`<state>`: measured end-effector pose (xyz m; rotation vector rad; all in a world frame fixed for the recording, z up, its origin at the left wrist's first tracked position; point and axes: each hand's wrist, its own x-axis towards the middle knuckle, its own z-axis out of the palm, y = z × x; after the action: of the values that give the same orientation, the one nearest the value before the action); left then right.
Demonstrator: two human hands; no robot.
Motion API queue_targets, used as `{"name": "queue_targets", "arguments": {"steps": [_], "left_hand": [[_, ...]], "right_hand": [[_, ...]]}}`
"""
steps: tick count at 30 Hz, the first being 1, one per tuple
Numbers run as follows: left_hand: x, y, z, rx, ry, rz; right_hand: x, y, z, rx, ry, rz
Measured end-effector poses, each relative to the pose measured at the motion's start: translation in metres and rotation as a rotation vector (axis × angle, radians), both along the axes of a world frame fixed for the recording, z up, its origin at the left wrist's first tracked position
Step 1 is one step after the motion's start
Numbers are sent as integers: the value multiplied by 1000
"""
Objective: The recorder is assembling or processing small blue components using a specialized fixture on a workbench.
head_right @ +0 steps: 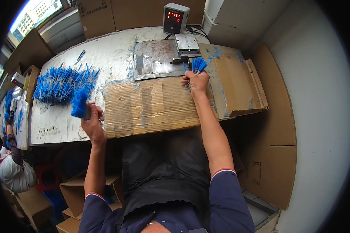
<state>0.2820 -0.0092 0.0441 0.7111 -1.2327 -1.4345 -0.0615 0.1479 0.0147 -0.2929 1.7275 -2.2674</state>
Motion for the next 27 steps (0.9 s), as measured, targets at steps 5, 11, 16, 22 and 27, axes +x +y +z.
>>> {"name": "queue_targets", "arguments": {"steps": [5, 11, 16, 22, 27], "left_hand": [[-134, 16, 6, -27, 51, -298], [-251, 6, -13, 31, 36, -312], [-276, -6, -33, 20, -39, -225], [-273, -7, -44, 3, -56, -241], [-275, -4, -48, -48, -19, -168]], "right_hand": [[-12, -7, 1, 48, 9, -95], [-17, -20, 5, 111, 23, -112], [-11, -22, 2, 88, 47, -135], [-11, -26, 1, 99, 38, -178], [-15, -23, 2, 124, 19, -132]]}}
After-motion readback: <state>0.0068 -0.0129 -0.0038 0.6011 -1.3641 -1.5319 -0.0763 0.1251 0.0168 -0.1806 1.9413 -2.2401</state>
